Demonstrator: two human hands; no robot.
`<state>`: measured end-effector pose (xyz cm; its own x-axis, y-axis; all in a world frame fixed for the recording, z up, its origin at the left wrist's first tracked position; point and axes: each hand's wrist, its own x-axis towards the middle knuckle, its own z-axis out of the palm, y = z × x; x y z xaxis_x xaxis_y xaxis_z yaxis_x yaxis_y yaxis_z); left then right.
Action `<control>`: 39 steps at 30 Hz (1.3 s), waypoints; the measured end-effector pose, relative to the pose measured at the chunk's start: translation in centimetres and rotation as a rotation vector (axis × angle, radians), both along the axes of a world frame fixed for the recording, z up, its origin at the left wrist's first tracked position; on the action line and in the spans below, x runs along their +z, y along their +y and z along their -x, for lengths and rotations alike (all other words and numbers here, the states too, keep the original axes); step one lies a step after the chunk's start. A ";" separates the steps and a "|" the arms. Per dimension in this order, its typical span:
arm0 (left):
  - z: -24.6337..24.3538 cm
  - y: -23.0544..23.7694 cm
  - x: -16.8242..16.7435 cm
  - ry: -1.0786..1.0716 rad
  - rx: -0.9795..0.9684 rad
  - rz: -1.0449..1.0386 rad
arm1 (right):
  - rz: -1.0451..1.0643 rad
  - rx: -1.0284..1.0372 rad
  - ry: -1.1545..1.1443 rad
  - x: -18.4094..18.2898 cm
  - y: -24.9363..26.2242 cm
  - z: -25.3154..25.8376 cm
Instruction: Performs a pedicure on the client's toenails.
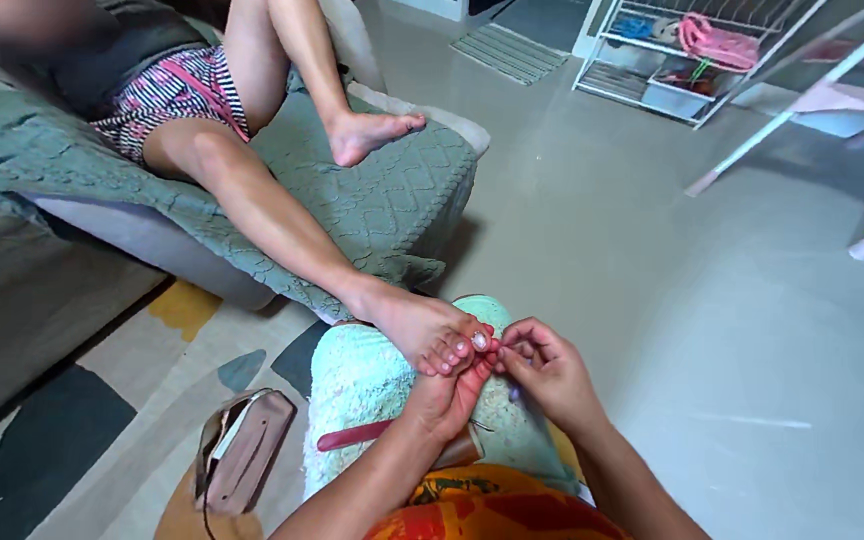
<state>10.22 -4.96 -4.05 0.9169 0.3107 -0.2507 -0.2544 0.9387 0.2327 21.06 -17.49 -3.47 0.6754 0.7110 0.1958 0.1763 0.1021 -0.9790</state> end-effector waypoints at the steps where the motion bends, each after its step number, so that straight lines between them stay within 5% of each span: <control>1: 0.0 0.0 0.0 0.017 0.008 -0.008 | 0.052 -0.013 -0.043 -0.8 0.1 0.2; 13: -0.1 -0.1 0.1 0.042 0.016 0.003 | 0.244 -0.157 -0.368 -1.8 0.0 -1.5; 20: -0.2 -0.1 0.8 0.110 0.008 0.000 | -0.187 -0.067 -0.079 3.9 0.9 -1.0; 39: -0.2 -0.2 0.3 0.148 0.039 -0.033 | -0.109 -0.082 -0.186 3.7 1.0 0.0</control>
<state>10.38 -5.14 -3.74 0.8577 0.3558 -0.3712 -0.2514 0.9199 0.3009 21.02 -16.46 0.20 0.6753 0.6228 0.3951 0.3650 0.1833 -0.9128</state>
